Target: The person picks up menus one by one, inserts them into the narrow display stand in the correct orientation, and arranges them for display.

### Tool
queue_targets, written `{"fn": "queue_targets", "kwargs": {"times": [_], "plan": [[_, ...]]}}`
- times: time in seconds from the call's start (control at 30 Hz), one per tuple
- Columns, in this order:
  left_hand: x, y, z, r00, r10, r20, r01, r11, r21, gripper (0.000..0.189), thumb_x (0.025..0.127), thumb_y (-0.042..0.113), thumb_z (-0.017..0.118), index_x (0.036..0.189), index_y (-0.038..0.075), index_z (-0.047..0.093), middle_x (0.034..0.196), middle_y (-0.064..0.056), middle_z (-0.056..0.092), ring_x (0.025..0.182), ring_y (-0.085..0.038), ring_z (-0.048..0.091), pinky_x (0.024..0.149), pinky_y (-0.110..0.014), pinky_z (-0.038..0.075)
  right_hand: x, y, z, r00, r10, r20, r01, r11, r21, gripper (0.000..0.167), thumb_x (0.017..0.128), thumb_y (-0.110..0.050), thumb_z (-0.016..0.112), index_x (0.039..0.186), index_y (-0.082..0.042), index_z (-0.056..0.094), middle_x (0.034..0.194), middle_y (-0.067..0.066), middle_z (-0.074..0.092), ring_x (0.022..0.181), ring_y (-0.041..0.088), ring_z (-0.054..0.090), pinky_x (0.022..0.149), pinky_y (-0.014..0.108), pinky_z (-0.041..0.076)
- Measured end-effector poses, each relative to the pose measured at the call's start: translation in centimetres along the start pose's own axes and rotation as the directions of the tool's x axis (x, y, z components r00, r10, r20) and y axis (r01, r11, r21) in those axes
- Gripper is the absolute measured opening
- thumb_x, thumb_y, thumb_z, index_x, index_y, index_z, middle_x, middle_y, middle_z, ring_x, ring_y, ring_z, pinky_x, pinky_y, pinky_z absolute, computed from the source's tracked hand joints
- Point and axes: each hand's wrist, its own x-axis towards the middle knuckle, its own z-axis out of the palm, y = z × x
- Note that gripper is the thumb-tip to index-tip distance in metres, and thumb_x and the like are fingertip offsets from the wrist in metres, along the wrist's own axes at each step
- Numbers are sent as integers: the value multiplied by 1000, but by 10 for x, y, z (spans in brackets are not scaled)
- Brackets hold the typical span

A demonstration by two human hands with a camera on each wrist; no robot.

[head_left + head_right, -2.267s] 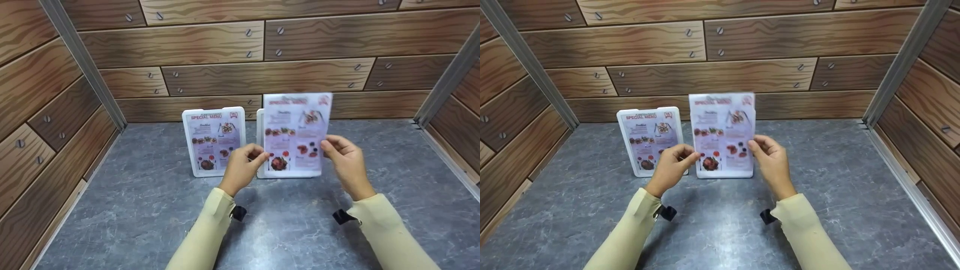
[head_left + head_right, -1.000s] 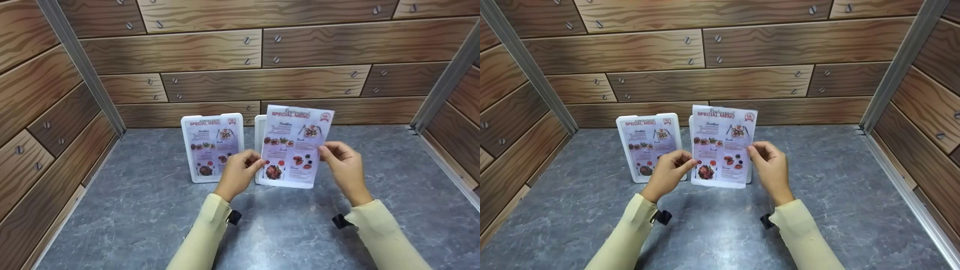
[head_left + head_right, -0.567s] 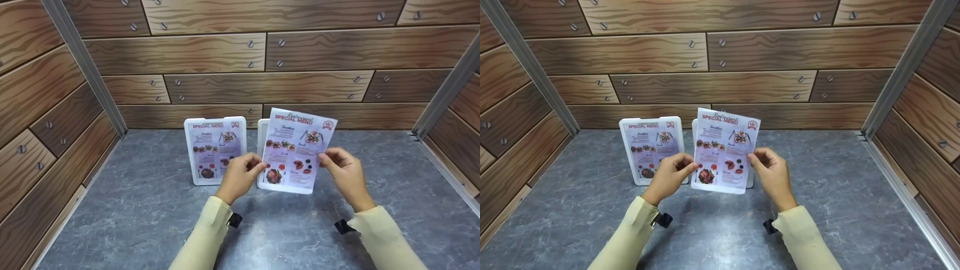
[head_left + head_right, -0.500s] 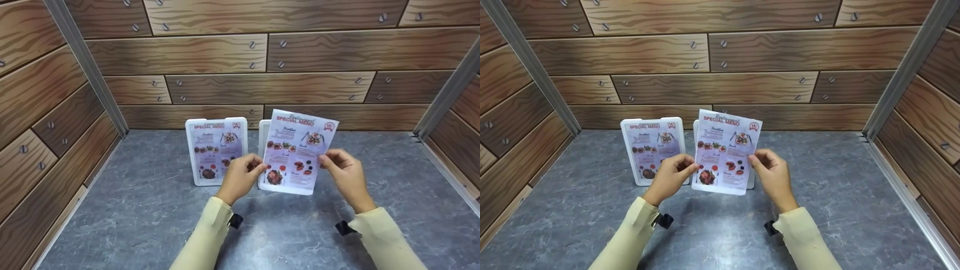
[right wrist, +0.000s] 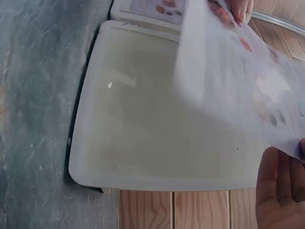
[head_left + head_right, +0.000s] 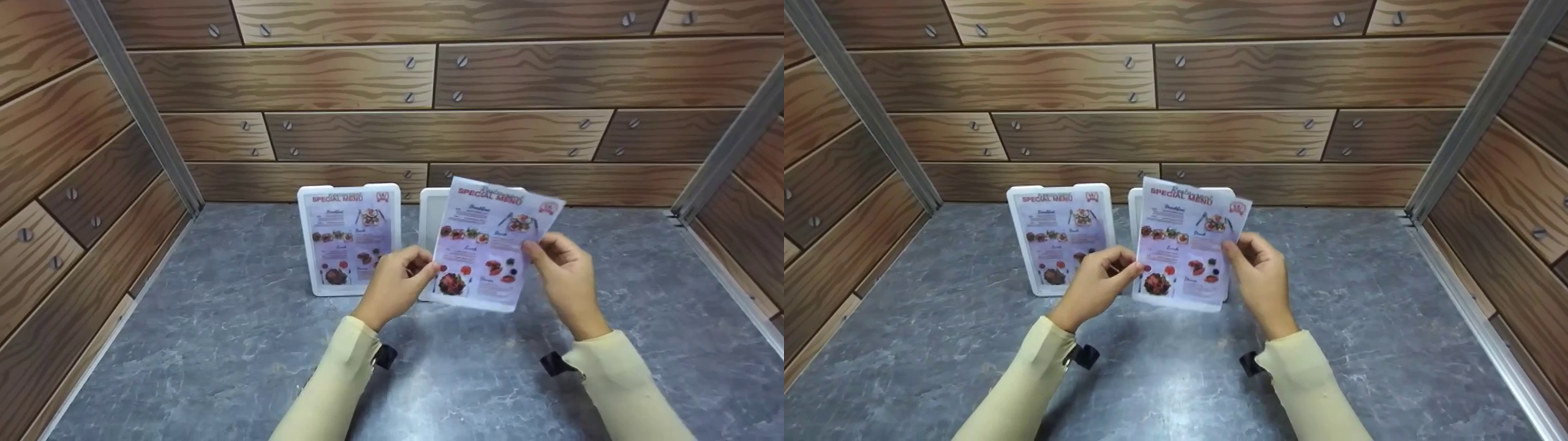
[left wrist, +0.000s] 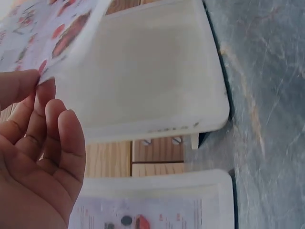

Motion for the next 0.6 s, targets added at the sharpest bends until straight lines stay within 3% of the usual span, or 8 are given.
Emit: {"fn": "queue_targets", "kwargs": {"times": [0.13, 0.4, 0.5, 0.6], "plan": [[-1, 2, 8, 999, -27, 22, 26, 999, 26, 11, 99, 23, 72, 95, 13, 73, 78, 7, 65, 68, -6, 55, 63, -24, 47, 6, -5, -1, 998, -9, -57, 12, 998, 61, 14, 97, 4, 68, 101, 17, 66, 82, 0, 73, 71, 9, 64, 69, 21, 54], [0, 0, 12, 991, -72, 110, 65, 995, 70, 14, 98, 24, 74, 94, 15, 64, 82, 7, 60, 72, -7, 53, 67, -25, 46, 28, -19, 5, 997, -1, -82, 11, 994, 110, 11, 97, 0, 70, 102, 8, 74, 83, 1, 74, 71, 10, 64, 69, 21, 54], [4, 3, 10, 990, -84, 115, 78, 995, 60, 13, 97, 24, 74, 97, 14, 66, 85, 6, 62, 74, -8, 55, 69, -25, 50, 39, -27, 6, 998, -4, -67, 11, 995, 99, 9, 97, -1, 70, 100, 6, 75, 82, 0, 75, 71, 10, 64, 70, 21, 54], [11, 7, 4, 993, -90, 73, 85, 995, 60, 12, 95, 23, 75, 99, 13, 72, 87, 5, 68, 75, -10, 59, 69, -26, 53, 50, -36, 6, 1000, -17, -5, 17, 997, 78, 11, 98, -2, 69, 103, 5, 74, 85, -1, 76, 76, 11, 67, 75, 22, 55]]}}
